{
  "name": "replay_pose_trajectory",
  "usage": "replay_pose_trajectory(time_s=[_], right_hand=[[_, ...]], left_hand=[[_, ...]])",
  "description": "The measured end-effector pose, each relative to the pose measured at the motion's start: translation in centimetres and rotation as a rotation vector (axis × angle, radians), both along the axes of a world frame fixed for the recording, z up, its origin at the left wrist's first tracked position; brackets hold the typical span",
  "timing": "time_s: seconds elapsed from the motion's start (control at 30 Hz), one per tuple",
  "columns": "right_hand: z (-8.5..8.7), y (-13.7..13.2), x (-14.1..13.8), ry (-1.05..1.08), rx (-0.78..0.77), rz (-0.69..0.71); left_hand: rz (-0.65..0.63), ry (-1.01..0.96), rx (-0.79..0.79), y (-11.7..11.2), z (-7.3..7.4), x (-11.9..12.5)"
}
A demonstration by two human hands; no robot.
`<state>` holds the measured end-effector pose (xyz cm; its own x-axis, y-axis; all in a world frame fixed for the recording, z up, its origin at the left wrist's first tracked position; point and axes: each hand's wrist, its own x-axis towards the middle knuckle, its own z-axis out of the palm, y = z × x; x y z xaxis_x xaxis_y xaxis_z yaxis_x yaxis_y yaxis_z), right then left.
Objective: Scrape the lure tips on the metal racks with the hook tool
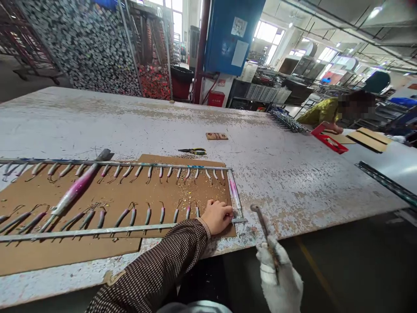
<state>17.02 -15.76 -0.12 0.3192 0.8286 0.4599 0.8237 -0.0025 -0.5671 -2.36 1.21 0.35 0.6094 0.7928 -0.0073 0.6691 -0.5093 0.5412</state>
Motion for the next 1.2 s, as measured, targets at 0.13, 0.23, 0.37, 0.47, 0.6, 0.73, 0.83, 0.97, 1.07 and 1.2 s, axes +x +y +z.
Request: replay_pose_trajectory(time_s=[0.13, 0.23, 0.37, 0.47, 0.6, 0.73, 0.83, 0.97, 1.07, 1.2], right_hand=[[0.4, 0.2, -0.1, -0.003, -0.103, 0.094], [0.6, 0.2, -0.1, 0.06, 0.037, -0.005], [0.4, 0.4, -0.4, 0.026, -0.065, 0.095], [0.5, 0.3, -0.3, 0.075, -0.084, 0.089], [0.3, 0.2, -0.2, 0.124, -0.04, -0.009], [-1.0, 0.1, 0.4, 0.149, -0.223, 0.102], [-1.6, -0.2, 0.8, 0.234, -0.125, 0.003], [-1.4, -0.3, 0.2, 0.234, -0.057, 0.008], [-1.2, -0.2, -0.4, 0.182, -0.051, 0.034], [-0.6, -0.9, 0.1, 0.179, -0.026, 0.032]], left_hand=[[-0.016, 0.007, -0.025, 0.0, -0.1, 0.0], [-0.012, -0.004, -0.008, 0.1, -0.1, 0.0], [-0.009, -0.002, -0.029, 0.0, 0.1, -0.1], [-0.018, -0.012, -0.04, -0.1, 0.2, -0.1], [0.001, -0.042, -0.028, -0.1, 0.1, -0.1], [-0.012, -0.042, -0.052, -0.1, 0.1, -0.1], [-0.002, -0.069, -0.064, -0.1, 0.2, -0.3], [0.015, -0.137, -0.134, 0.1, 0.5, -0.7], [0.022, -0.15, -0.162, 0.2, 0.5, -0.8], [-0.033, -0.109, -0.112, 0.3, 0.2, -0.7]])
